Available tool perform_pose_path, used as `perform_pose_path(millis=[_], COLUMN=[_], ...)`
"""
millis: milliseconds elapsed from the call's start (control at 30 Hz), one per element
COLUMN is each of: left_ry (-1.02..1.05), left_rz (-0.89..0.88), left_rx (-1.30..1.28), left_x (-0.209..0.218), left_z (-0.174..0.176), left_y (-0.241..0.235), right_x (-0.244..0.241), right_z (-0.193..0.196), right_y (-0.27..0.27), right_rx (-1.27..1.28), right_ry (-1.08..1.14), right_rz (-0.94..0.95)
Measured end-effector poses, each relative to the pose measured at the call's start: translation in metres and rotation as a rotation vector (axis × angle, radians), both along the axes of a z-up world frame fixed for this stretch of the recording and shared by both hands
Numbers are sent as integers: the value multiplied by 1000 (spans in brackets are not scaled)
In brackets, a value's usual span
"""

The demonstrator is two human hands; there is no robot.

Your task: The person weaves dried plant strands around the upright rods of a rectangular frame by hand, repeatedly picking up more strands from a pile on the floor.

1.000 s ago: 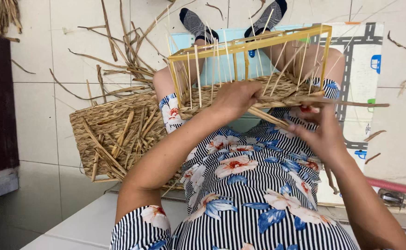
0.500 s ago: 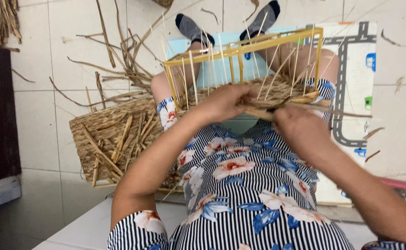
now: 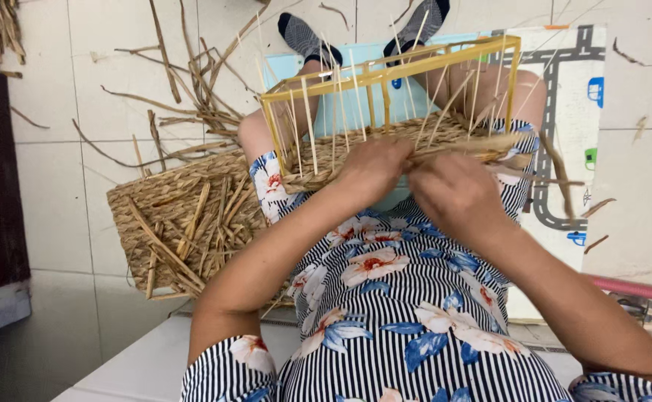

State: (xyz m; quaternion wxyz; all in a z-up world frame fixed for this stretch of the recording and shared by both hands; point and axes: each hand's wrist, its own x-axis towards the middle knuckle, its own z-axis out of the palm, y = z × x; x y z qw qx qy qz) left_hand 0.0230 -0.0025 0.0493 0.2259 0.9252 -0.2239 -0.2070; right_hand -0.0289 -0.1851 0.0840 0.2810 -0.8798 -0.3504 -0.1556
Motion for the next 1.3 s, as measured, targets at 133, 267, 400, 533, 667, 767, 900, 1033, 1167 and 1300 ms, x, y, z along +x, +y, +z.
perform_pose_path(millis=[133, 267, 400, 533, 667, 767, 900, 1033, 1167, 1300], left_ry=[331, 46, -139, 28, 27, -258, -325, -244, -101, -311], left_rz=[176, 37, -43, 18, 14, -116, -27, 57, 269, 292], left_rx=[-76, -202, -319, -330, -110, -67, -185, -111, -126, -175], left_x=[4, -7, -14, -5, 5, -4, -16, -20, -12, -13], left_z=[4, -2, -10, -16, -19, -19, -11, -5, 1, -5], left_y=[14, 23, 30, 32, 11, 11, 17, 5, 7, 6], right_x=[2, 39, 50, 26, -15, -18, 4, 13, 18, 23], right_z=[-12, -27, -45, -53, -42, -25, -9, -4, -5, -6], right_y=[-7, -3, 7, -12, -1, -15, -48, -48, -45, -50], right_rx=[-8, -7, 287, 393, 700, 352, -29, -217, -304, -286], right_ry=[128, 820, 804, 1263, 1066, 705, 193, 52, 55, 347], right_rz=[-75, -233, -167, -305, -229, -81, -202, -191, -121, -163])
